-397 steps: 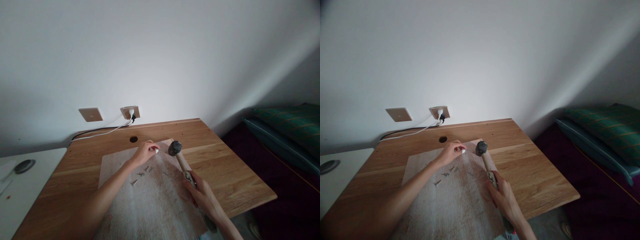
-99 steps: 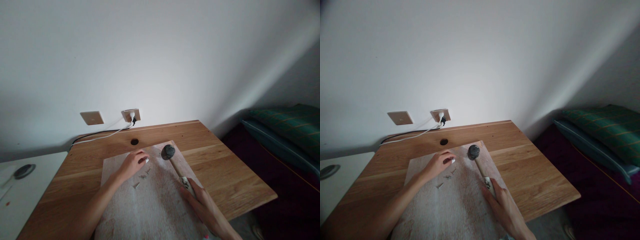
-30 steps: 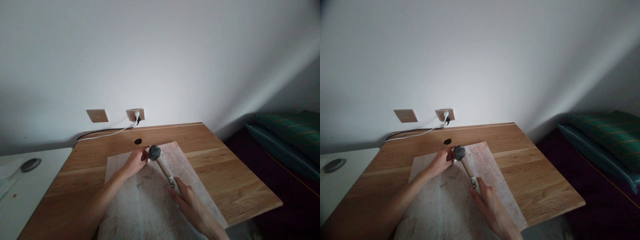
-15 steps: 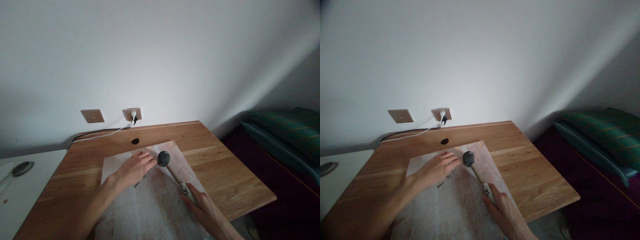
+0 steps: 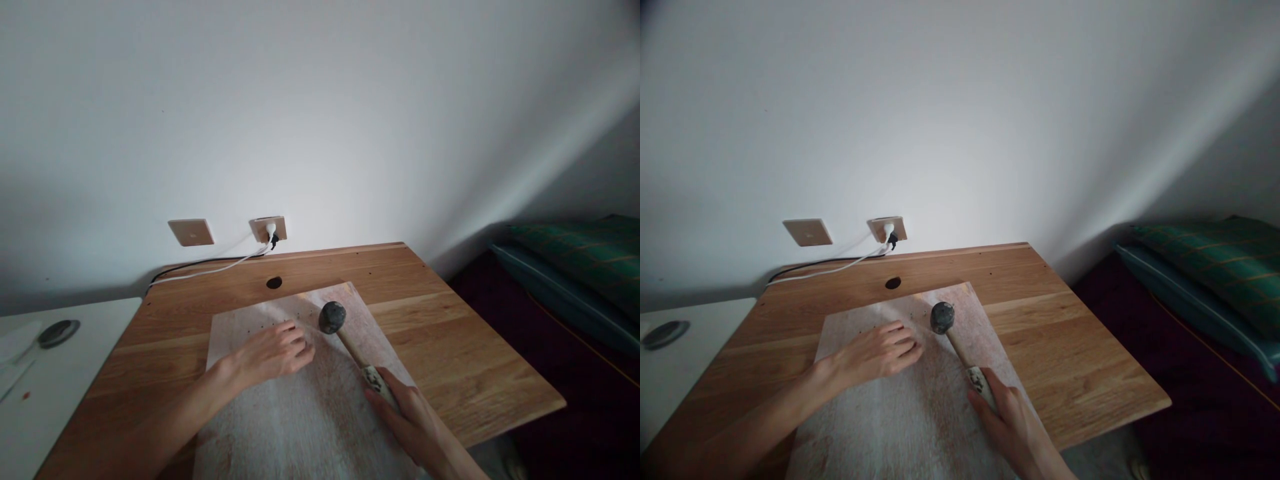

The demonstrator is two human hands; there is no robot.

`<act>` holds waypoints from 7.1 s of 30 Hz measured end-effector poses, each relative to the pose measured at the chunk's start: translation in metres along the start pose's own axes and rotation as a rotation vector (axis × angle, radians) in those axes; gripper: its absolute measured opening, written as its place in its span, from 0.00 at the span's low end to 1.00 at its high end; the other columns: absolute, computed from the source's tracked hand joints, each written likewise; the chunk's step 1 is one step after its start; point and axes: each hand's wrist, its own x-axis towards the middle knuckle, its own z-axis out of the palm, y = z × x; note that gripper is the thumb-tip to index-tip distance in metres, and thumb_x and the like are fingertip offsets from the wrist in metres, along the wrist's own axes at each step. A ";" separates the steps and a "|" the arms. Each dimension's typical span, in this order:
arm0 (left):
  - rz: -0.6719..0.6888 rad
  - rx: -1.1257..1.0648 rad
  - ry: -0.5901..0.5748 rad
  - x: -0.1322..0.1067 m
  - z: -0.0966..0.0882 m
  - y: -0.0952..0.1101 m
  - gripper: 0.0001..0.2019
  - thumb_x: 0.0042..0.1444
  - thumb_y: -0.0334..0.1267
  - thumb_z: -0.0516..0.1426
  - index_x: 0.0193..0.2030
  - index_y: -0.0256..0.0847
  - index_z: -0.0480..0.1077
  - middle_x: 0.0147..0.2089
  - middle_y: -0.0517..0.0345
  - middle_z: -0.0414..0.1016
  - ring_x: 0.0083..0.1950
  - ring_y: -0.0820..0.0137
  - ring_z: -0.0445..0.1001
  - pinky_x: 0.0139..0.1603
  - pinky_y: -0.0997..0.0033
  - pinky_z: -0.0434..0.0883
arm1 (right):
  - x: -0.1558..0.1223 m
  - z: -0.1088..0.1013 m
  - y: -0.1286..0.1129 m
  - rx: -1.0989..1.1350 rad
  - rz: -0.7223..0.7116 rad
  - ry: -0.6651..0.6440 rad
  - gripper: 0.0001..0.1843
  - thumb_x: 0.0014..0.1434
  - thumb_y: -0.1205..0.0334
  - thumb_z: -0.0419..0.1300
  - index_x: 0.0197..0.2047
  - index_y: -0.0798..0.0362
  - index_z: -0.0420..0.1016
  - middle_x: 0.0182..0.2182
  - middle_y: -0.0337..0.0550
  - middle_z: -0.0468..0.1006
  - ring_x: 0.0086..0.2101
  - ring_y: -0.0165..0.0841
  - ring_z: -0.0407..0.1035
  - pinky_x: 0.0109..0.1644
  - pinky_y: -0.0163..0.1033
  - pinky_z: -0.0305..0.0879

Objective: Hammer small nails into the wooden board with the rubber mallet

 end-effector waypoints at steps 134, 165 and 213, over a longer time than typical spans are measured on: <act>-0.468 -0.396 -0.093 -0.020 -0.022 -0.005 0.13 0.55 0.22 0.58 0.42 0.41 0.77 0.38 0.57 0.79 0.39 0.65 0.78 0.44 0.68 0.71 | 0.008 0.012 0.003 -0.054 0.093 0.036 0.35 0.65 0.37 0.53 0.63 0.52 0.76 0.51 0.52 0.85 0.54 0.49 0.77 0.58 0.45 0.71; -0.902 -0.687 0.315 -0.055 0.028 -0.019 0.15 0.58 0.26 0.57 0.47 0.44 0.79 0.43 0.59 0.83 0.38 0.70 0.79 0.43 0.72 0.73 | 0.009 0.015 0.007 -0.086 0.083 0.070 0.37 0.65 0.34 0.51 0.63 0.51 0.77 0.55 0.50 0.84 0.58 0.49 0.75 0.59 0.42 0.71; -1.067 -0.758 0.364 -0.055 0.041 -0.017 0.30 0.52 0.23 0.59 0.63 0.43 0.71 0.40 0.57 0.82 0.39 0.65 0.80 0.43 0.67 0.74 | 0.032 0.040 -0.065 -0.109 -0.085 -0.117 0.29 0.72 0.41 0.51 0.63 0.53 0.73 0.42 0.50 0.84 0.47 0.46 0.78 0.52 0.46 0.69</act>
